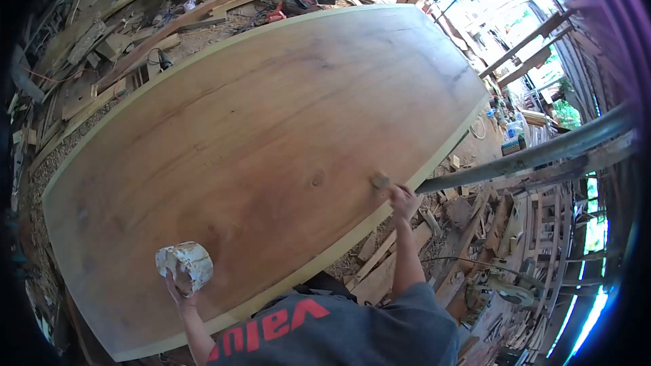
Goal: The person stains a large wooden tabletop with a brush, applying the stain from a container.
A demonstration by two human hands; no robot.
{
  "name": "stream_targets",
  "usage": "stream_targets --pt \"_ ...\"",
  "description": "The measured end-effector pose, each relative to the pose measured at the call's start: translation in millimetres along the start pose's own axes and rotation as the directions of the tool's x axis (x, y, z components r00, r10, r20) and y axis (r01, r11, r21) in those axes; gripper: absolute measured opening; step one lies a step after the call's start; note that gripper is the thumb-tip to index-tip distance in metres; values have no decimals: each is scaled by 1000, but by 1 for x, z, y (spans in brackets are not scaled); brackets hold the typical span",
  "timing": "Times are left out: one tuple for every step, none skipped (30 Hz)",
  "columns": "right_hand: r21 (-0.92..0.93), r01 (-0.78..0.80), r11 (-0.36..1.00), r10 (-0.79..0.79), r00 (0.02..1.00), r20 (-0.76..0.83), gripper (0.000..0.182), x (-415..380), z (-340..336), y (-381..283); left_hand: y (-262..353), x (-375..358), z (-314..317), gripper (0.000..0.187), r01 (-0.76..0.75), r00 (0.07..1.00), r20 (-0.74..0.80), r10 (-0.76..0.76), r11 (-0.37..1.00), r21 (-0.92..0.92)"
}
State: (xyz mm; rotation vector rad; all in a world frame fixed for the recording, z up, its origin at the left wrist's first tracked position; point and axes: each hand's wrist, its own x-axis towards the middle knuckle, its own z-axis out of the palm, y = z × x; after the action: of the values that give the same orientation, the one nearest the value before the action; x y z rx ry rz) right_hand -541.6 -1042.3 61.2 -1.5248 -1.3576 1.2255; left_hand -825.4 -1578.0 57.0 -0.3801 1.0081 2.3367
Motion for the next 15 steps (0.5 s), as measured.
stream_targets --pt "-228 167 959 -187 980 -65 13 -2 -40 14 1 -1 3 62 3 1000 10 -3 1000 3" --pt "-451 301 840 -376 923 -84 13 -7 -55 10 3 -2 10 63 13 1000 22 -13 1000 -5" --pt "-446 304 842 -380 921 -89 13 -4 -53 11 2 -2 14 63 20 999 30 -20 1000 -15" --pt "-460 373 806 -445 894 -55 13 -2 -47 16 1 -1 13 63 17 999 35 -16 1000 -15" --pt "-472 438 765 -505 863 -16 14 -10 -32 9 1 0 10 62 22 999 26 -22 1000 1" --pt "-401 478 782 -503 863 47 15 -30 8 -20 2 -1 8 62 31 999 14 -31 999 21" --pt "-260 582 771 -571 812 124 17 -47 52 -41 3 -3 10 62 35 999 9 -36 999 30" --pt "-165 650 742 -613 757 226 18 -59 93 -48 3 -4 15 62 41 999 3 -41 997 63" --pt "-8 593 805 -553 754 355 18 -83 132 -66 2 -5 21 62 46 999 -1 -46 994 97" --pt "47 614 788 -558 678 479 17 -97 167 -73 -3 -3 29 62 53 999 -2 -53 993 110" --pt "227 459 859 -495 632 596 16 -106 197 -68 -9 -1 38 62 30 1000 -5 -29 982 185" --pt "182 462 868 -449 573 685 15 -104 216 -64 -14 0 48 62 5 1000 -4 -4 965 261" --pt "140 467 873 -395 509 765 15 -96 228 -59 -20 1 55 63 8 1000 -25 0 951 310" --pt "230 408 884 -442 562 699 14 -82 230 -51 -22 1 64 63 14 1000 -25 -6 944 331" --pt "321 356 878 -479 616 625 13 -64 223 -46 -27 1 74 63 46 999 -37 -35 937 345"
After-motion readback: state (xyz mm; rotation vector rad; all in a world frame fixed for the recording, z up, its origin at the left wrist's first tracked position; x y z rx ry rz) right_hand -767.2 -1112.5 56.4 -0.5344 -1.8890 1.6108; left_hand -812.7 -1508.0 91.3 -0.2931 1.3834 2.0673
